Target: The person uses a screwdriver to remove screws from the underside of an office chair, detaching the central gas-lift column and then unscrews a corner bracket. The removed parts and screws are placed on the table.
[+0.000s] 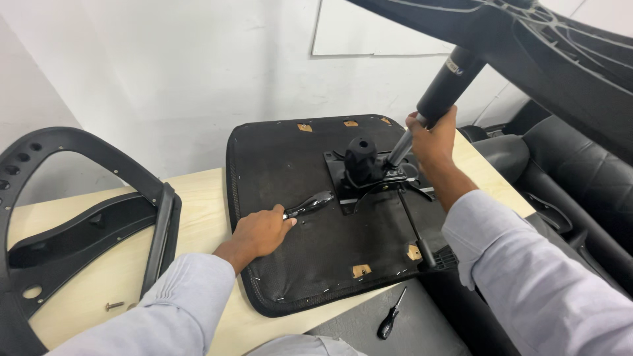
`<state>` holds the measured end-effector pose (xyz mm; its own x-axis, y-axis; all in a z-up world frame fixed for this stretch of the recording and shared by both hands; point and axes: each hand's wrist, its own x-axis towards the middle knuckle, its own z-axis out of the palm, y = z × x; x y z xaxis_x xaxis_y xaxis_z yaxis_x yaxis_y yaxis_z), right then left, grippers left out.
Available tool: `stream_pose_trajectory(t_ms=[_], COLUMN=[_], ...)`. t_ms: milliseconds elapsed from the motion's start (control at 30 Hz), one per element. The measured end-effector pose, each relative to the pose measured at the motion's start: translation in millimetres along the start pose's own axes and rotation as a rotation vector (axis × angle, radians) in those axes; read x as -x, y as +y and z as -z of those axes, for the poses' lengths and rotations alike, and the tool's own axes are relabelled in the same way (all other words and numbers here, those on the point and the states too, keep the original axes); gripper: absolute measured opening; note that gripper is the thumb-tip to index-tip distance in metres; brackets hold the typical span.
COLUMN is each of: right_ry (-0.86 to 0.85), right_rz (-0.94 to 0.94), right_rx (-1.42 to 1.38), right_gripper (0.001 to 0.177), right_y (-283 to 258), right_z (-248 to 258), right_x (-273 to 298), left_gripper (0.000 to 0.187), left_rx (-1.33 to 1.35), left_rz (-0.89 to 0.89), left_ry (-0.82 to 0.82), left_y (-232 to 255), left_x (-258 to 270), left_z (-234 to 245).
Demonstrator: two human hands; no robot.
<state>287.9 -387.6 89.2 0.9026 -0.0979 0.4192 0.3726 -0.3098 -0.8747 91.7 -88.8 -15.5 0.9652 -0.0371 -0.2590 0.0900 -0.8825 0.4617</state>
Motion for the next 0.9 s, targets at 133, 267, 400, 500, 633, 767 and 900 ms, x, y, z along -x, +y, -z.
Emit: stream_pose_trajectory(t_ms=[133, 267, 400, 500, 633, 767, 900], right_ry=[0.046, 0.088, 0.127, 0.185, 0.195, 0.266, 0.291], right_rz=[0.092, 0.084, 0.047, 0.021, 0.062, 0.019, 0.022], right_rx=[0.117, 0.231, 0.329, 0.375, 0.449, 0.518, 0.525], right_gripper=[0.044, 0.045, 0.045, 0.049, 0.050, 0.053, 0.052], right_y=[14, 22, 29, 38, 54, 68, 82], right_z=[27, 47, 63, 73, 96, 117, 142], right_x=[-14, -26, -41, -53, -62, -74, -81], left_gripper=[0.048, 0.047, 0.047, 0.046, 0.045, 0.045, 0.045], left_rx=[-0.026, -0.032, -0.040, -0.022, -0.036, -0.069, -0.079], left_rz=[-0.008, -0.012, -0.001, 0.004, -0.039, -0.051, -0.030], left_ry=[0.004, 0.022, 0.006, 0.002, 0.049, 0.056, 0.011], left_y=[1, 1, 2, 2, -1, 2, 3], left_x=[-1, 1, -2, -4, 2, 2, -6], left_z=[-2, -4, -2, -2, -3, -3, -1])
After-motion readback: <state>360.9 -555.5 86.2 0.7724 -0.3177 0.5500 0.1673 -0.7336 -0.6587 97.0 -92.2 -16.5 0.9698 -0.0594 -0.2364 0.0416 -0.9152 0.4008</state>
